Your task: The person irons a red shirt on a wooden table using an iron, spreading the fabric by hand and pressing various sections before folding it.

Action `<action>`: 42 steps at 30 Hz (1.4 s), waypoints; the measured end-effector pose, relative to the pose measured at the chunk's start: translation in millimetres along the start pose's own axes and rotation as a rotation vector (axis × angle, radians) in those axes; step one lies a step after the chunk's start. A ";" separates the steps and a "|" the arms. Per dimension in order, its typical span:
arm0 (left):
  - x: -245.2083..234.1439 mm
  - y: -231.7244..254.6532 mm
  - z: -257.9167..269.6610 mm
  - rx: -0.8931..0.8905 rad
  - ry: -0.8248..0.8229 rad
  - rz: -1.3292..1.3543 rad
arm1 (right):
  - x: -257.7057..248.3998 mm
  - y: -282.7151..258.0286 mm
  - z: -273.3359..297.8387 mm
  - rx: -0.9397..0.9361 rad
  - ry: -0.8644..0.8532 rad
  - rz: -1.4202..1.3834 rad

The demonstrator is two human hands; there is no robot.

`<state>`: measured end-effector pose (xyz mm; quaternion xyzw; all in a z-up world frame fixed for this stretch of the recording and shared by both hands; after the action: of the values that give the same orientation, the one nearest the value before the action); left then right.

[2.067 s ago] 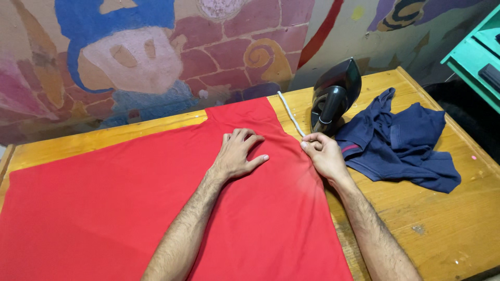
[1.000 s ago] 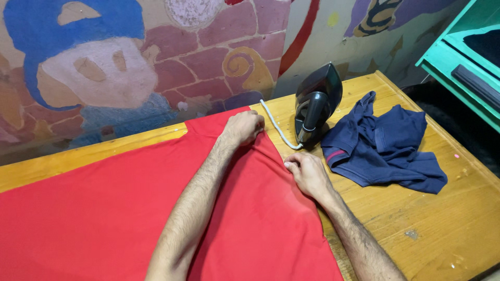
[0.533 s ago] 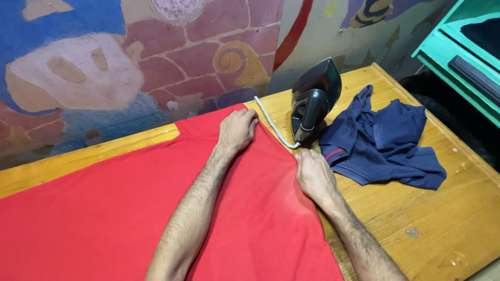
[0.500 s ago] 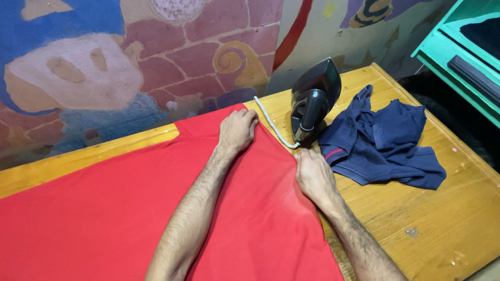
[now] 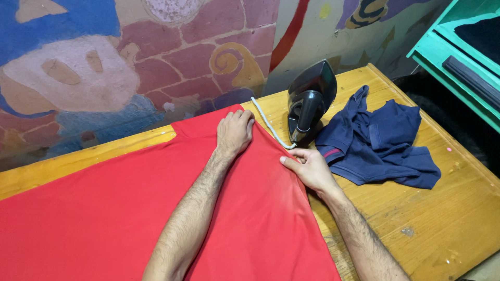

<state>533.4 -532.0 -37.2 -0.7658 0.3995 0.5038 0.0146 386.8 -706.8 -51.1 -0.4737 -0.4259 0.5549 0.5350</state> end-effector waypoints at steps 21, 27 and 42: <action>4.7 -2.1 -3.4 -0.053 -0.079 -0.015 | -17.5 -8.6 1.2 -0.017 0.336 0.547; 3.1 -0.5 -1.9 -0.026 -0.001 0.007 | -1.8 -33.0 12.2 -0.195 0.363 0.949; -10.1 17.3 4.4 -0.071 -0.242 -0.096 | 8.2 -52.8 30.4 -0.359 0.329 1.178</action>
<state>517.4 -535.9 -24.9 -0.7176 0.3395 0.6051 0.0596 367.3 -694.3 5.8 -0.7900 -0.0923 0.5959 0.1107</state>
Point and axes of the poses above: each hand's wrist, its own z-axis away from the middle knuckle, its own x-axis out of the palm, y = z × x, the point moved 7 cm from there along -z, towards the middle knuckle, and after that the axes turned 5 degrees about -y, right-handed, at the moved point
